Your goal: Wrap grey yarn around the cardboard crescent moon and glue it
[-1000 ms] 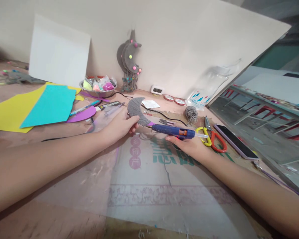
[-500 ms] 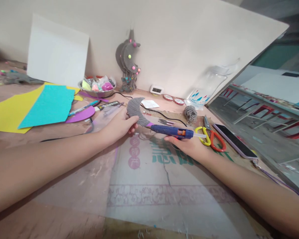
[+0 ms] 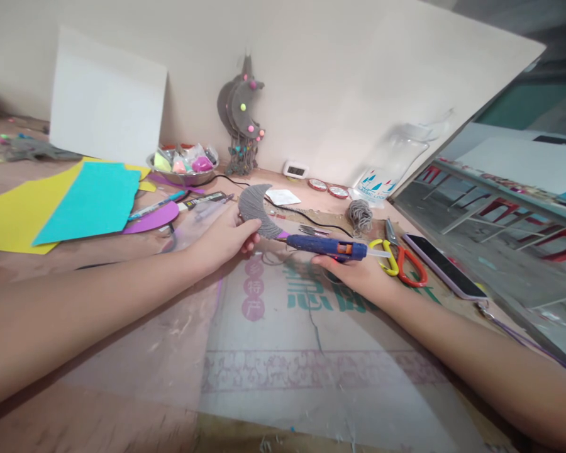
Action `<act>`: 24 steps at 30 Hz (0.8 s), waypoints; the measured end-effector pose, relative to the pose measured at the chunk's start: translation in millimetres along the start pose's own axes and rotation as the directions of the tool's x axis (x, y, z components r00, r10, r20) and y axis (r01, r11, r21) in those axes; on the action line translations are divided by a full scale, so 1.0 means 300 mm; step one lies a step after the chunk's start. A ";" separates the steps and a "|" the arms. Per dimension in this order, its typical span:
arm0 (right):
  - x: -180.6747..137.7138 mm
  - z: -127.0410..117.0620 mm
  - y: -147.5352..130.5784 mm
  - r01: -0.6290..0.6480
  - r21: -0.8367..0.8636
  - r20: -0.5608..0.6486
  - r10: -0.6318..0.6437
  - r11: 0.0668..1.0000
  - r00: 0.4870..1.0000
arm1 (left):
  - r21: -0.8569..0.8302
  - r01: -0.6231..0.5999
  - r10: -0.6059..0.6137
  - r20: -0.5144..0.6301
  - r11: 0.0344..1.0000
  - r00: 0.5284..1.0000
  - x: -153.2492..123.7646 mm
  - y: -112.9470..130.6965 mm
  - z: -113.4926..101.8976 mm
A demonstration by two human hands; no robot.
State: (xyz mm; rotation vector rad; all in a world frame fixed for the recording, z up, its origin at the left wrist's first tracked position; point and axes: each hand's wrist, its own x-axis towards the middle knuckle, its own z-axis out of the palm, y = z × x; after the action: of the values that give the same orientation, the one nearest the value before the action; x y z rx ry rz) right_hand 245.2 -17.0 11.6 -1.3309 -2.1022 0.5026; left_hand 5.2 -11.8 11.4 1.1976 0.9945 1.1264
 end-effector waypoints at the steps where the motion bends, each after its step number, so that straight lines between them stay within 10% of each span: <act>1: 0.001 -0.001 0.001 0.005 0.004 0.003 -0.005 1.000 1.000 | 0.002 -0.002 0.002 0.005 1.000 1.000 0.001 0.000 -0.001; 24: 0.006 0.001 0.039 0.063 -0.059 -0.085 -0.068 0.996 0.994 | -0.022 -0.008 0.008 0.009 1.000 1.000 -0.002 -0.002 0.002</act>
State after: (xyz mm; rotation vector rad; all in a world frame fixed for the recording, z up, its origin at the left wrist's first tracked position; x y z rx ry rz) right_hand 252.4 -10.5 5.0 -1.2864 -2.0948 0.3540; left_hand 5.7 -12.5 10.9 1.1890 0.9691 1.1346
